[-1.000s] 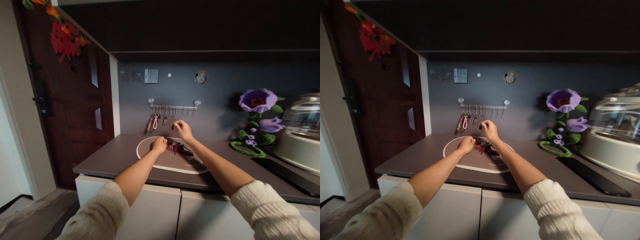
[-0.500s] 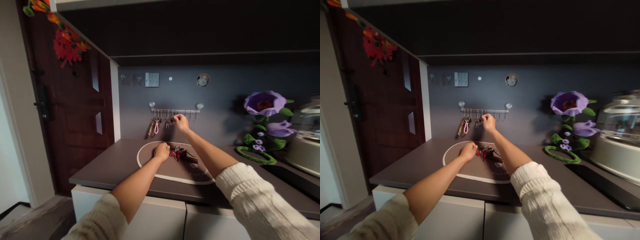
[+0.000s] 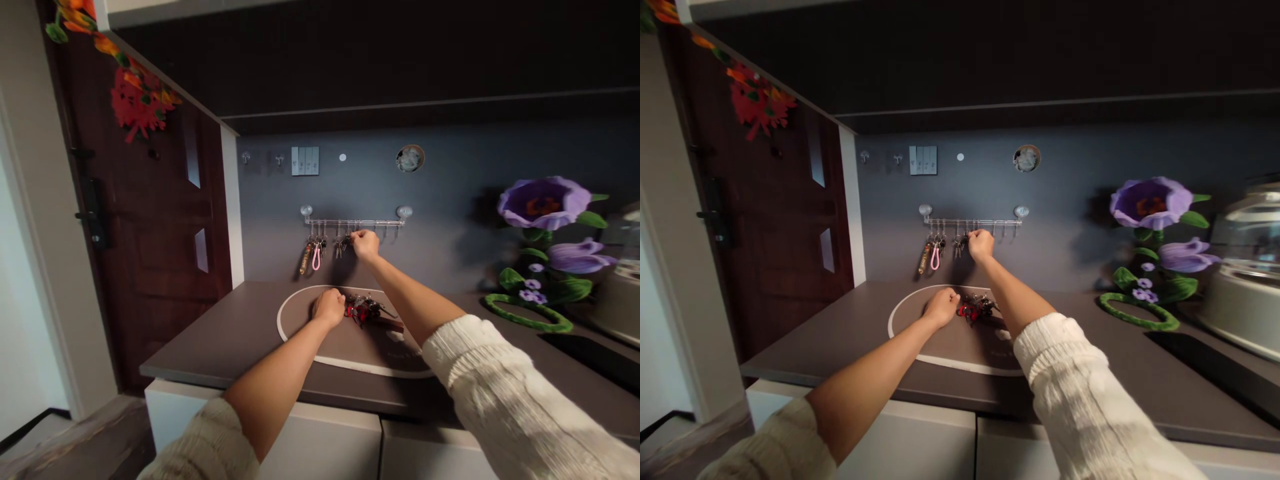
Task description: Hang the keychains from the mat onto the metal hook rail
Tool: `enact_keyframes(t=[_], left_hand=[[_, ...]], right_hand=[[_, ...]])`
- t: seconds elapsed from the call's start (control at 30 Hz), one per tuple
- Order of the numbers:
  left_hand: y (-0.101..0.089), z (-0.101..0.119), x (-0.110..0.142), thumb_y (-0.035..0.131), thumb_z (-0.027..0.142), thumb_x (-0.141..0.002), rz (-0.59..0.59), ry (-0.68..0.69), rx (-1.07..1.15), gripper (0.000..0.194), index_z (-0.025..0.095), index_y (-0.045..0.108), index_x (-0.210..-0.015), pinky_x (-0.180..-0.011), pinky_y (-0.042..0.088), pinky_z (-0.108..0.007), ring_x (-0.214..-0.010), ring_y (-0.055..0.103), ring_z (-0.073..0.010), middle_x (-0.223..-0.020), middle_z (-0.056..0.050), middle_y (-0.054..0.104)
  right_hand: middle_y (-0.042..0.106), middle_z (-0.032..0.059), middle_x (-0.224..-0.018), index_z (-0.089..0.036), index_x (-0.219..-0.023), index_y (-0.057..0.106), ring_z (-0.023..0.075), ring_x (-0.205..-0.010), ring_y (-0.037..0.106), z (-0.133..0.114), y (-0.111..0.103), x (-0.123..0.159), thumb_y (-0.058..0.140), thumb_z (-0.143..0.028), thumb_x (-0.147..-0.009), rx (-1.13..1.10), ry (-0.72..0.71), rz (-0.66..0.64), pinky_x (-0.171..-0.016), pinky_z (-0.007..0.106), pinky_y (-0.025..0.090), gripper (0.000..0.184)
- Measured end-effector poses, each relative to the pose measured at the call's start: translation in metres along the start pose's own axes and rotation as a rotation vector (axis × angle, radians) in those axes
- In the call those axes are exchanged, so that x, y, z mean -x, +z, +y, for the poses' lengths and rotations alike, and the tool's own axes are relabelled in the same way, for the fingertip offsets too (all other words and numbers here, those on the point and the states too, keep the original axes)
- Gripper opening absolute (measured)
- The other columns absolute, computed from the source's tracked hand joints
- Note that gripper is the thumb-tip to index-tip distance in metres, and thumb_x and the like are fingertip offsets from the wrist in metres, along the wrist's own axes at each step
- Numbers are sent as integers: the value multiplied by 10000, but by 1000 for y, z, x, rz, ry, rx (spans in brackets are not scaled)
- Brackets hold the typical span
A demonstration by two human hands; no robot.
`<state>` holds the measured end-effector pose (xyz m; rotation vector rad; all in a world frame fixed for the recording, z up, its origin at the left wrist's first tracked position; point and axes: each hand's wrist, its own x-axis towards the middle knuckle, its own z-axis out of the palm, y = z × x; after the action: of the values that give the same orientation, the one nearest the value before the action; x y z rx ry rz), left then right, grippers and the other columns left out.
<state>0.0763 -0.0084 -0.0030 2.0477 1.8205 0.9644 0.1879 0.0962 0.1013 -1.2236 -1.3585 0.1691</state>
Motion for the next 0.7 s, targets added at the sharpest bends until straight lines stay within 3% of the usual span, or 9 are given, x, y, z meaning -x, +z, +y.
enact_keyframes(t=[0.27,0.47,0.7], left_hand=[[-1,1,0,403,313,-813,-4,-2,-5,239,202,612,-777,-677,405,-296,-847,604,-225,-916,-93,671],[-1,1,0,396,315,-823,-5,-18,-32,248,208,619,-816,-699,418,-270,-855,603,-193,-938,-72,670],[-1,-2,-2,397,323,-829,1,-14,-7,250,202,615,-819,-694,418,-275,-827,603,-193,-921,-82,668]], right_hand=[[666,102,-660,-158,-650,668,200,-655,624,4,1,6,515,-229,-700,56,48,-6,-630,289,452,176],[673,94,-686,-139,-731,688,165,-704,634,13,7,6,539,-237,-711,59,71,-4,-645,223,450,180],[649,70,-626,-132,-711,679,147,-645,612,17,0,14,513,-238,-718,55,54,-39,-629,230,455,197]])
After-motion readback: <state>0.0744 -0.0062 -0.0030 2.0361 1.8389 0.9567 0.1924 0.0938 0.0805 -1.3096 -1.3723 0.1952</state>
